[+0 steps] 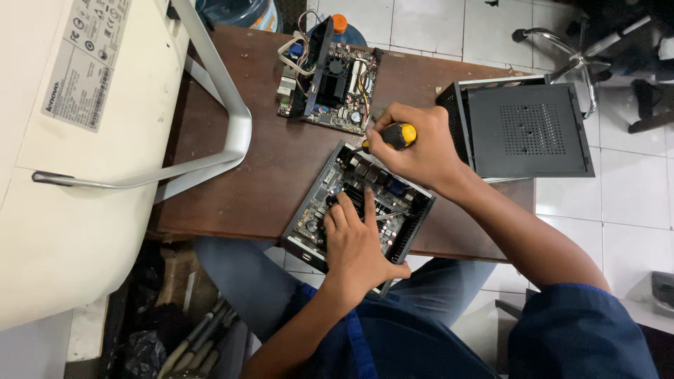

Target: The person places a motherboard into a computer case and secures it using a screwdriver. They then connect various internal cables to the motherboard and tighten the screws to hold the components in place.

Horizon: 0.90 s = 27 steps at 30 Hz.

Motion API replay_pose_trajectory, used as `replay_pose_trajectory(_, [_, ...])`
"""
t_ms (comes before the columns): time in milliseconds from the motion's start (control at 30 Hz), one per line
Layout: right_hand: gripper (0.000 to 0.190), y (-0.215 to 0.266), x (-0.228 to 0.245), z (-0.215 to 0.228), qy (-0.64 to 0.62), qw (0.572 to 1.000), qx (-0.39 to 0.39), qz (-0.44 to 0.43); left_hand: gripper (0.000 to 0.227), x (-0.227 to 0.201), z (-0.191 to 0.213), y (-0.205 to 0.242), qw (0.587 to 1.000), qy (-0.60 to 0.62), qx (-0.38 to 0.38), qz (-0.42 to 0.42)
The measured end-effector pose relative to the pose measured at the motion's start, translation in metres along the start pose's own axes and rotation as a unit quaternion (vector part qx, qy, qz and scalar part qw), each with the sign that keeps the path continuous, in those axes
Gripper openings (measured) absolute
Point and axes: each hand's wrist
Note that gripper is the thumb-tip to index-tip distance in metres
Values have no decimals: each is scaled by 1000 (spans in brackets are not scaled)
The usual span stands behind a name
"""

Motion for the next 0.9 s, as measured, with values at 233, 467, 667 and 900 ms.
replay_pose_trajectory(233, [12, -1, -4, -7, -7, 1000, 3, 4, 158, 1, 1, 1, 1000, 5, 9, -2])
replay_pose_trajectory(467, [14, -5, -3, -7, -6, 1000, 19, 2, 155, 1, 2, 1, 1000, 22, 22, -1])
replay_pose_trajectory(667, [14, -6, -5, -9, 5, 1000, 26, -1, 153, 1, 3, 2, 1000, 9, -4, -13])
replay_pose_trajectory(900, [18, -18, 1, -12, 28, 999, 41, 4, 152, 3, -1, 3, 999, 12, -27, -16])
Point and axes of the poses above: each hand's wrist, its own y-axis away from the middle knuckle, its own z-axis out of the back of the hand, x = y × z, and after that the axes turned 4 degrees about z, right-handed
